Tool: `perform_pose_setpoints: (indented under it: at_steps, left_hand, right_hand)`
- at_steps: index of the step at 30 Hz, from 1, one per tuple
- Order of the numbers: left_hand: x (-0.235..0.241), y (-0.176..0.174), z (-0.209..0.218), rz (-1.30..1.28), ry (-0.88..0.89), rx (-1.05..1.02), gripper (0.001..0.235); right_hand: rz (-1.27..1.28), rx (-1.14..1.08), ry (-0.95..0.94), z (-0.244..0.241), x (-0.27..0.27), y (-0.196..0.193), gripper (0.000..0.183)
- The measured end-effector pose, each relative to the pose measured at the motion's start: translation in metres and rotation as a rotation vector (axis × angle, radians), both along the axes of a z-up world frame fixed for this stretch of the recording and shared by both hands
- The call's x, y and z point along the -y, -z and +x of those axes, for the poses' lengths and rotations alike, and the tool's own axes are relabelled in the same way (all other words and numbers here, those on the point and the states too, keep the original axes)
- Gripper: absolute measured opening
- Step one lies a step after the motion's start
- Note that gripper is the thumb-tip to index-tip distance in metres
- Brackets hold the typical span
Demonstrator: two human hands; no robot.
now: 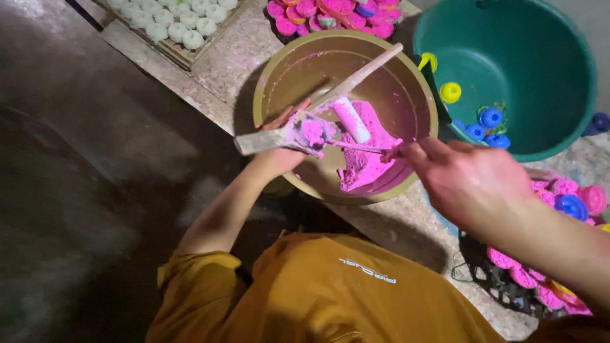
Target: The person uses a wooden press to shape pink paste into flower-shaped items and places them into a basket. They also arrange colorful plastic bottle caps on top of the molded items.
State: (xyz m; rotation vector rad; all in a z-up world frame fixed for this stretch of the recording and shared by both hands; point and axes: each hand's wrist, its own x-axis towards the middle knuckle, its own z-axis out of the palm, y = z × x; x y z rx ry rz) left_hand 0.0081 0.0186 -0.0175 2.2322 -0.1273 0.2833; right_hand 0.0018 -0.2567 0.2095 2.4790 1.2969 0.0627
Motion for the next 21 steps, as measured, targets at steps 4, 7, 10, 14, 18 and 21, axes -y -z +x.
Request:
perform_pose_setpoints:
  at_steps: [4, 7, 10, 14, 18, 21]
  left_hand:
    - [0.006, -0.009, 0.0, 0.124, 0.036, 0.034, 0.072]
    - [0.017, -0.012, 0.005, 0.127, 0.041, -0.002, 0.081]
    - [0.015, -0.009, 0.007, 0.092, 0.046, 0.051, 0.087]
    - [-0.014, -0.01, 0.01, -0.007, -0.12, 0.01, 0.095]
    - [-0.023, -0.03, 0.021, 0.318, -0.23, 0.512, 0.089]
    - [0.006, -0.038, 0.036, 0.373, -0.293, 0.411, 0.1]
  right_hand:
    - [0.0, 0.059, -0.078, 0.002, -0.034, 0.005, 0.049]
    - [-0.17, 0.207, -0.155, -0.001, -0.057, 0.036, 0.034]
    - [-0.076, 0.121, -0.141, -0.003, -0.044, 0.049, 0.04]
    - [0.137, -0.086, 0.198, 0.002, 0.004, 0.038, 0.028]
    - [0.797, -0.374, 0.156, 0.03, 0.003, 0.072, 0.034]
    - [1.075, -0.496, 0.152, 0.046, -0.02, 0.138, 0.024]
